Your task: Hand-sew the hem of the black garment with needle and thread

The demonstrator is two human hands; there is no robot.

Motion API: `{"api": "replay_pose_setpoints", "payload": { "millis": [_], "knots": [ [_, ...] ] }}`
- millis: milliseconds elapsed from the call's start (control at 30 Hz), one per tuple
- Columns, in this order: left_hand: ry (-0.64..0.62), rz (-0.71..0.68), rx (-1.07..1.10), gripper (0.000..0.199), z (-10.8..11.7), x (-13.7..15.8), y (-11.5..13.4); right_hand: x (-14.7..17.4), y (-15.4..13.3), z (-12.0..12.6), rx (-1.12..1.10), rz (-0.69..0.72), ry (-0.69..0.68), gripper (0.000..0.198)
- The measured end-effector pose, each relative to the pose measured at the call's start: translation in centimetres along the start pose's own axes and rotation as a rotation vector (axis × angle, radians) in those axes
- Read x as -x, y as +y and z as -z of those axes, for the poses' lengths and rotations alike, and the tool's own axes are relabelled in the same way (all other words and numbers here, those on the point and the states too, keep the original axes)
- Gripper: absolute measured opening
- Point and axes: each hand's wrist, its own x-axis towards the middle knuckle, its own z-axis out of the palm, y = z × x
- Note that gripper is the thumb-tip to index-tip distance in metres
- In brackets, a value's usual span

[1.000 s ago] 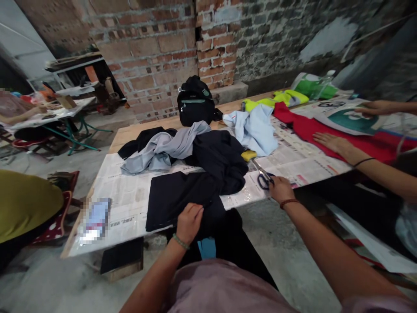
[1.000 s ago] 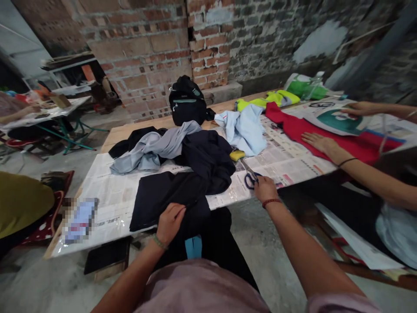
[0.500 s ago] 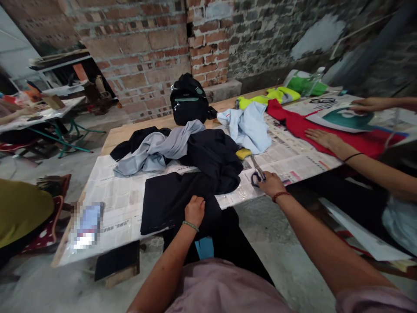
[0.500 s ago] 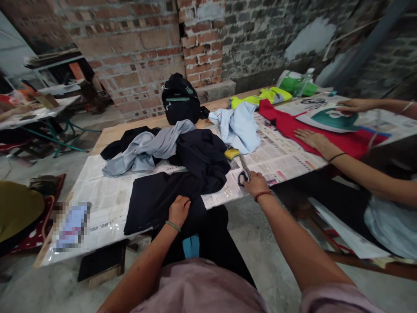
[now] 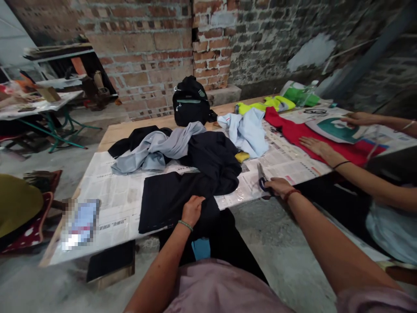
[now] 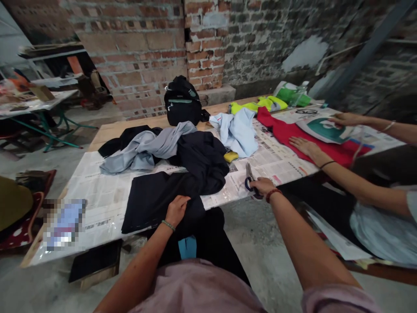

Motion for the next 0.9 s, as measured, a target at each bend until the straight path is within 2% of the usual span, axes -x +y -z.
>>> {"api": "replay_pose_setpoints", "payload": {
  "millis": [67, 167, 367, 467, 600, 767, 900],
  "knots": [
    [0.004, -0.004, -0.026, 0.025, -0.2, -0.1, -0.1, 0.5, 0.7, 0.6, -0.141, -0.015, -0.098, 0.013],
    [-0.004, 0.025, -0.083, 0.022, -0.3, -0.1, -0.1, 1.9, 1.7, 0.7, -0.355, 0.038, -0.185, 0.017],
    [-0.108, 0.161, -0.293, 0.017, 0.1, -0.9, 1.3, 6.1, 3.1, -1.5, -0.795, 0.15, -0.237, 0.018],
    [-0.189, 0.234, -0.383, 0.014, 0.4, -1.6, 2.2, 7.7, 3.5, -2.5, -0.884, 0.203, -0.256, 0.021],
    [-0.262, 0.29, -0.422, 0.014, 0.7, -2.0, 3.0, 9.4, 3.4, -3.5, -0.861, 0.264, -0.297, 0.028],
    [-0.156, 0.242, -0.237, 0.013, 1.2, -1.3, 2.6, 12.0, 3.0, -4.7, -0.859, 0.222, -0.463, 0.038],
    [-0.081, 0.244, 0.088, 0.011, 1.7, -0.3, 1.5, 15.1, 2.6, -6.3, -0.868, 0.128, -0.717, 0.047]
  ]
}}
